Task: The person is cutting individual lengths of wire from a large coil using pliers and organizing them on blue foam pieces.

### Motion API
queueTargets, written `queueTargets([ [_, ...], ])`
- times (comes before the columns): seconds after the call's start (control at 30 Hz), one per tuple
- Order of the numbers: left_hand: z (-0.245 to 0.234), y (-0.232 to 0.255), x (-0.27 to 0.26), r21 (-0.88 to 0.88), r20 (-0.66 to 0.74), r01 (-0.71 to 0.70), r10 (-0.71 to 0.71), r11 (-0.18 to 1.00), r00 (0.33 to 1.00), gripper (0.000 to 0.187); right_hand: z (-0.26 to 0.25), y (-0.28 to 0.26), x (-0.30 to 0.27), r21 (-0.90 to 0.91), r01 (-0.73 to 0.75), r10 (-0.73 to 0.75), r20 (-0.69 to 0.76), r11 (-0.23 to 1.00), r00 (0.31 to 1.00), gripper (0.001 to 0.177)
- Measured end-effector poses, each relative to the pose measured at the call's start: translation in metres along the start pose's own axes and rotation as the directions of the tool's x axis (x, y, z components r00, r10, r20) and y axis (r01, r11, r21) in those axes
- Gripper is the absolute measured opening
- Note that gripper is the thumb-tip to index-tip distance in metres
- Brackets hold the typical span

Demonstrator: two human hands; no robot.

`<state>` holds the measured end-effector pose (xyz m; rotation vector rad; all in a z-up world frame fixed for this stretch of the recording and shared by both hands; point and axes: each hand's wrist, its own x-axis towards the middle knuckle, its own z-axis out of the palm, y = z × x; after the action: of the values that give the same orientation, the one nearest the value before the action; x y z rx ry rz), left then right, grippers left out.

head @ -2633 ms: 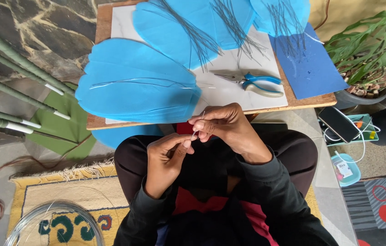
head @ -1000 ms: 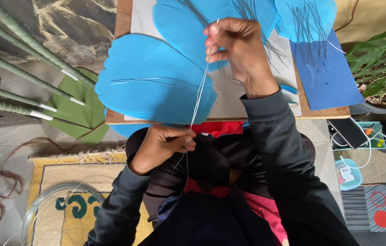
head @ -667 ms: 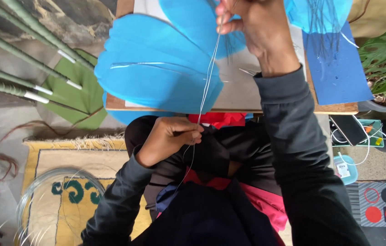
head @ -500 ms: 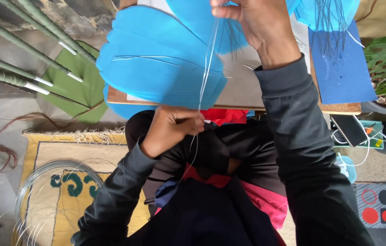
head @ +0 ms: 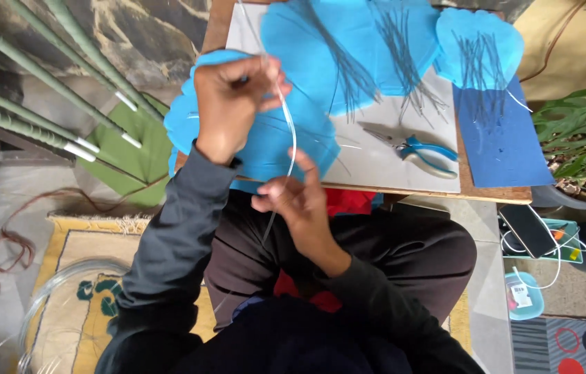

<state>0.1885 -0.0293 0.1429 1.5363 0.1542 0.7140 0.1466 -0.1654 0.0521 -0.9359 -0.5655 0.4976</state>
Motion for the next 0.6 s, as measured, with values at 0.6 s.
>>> queueTargets([
  [0.6, 0.03, -0.028, -0.023, -0.567, -0.24, 0.122, -0.305, 0.815, 0.922, 0.021, -0.063, -0.096, 0.01, -0.78, 0.237, -0.24, 0.115, 0.579, 0.964, 0.038],
])
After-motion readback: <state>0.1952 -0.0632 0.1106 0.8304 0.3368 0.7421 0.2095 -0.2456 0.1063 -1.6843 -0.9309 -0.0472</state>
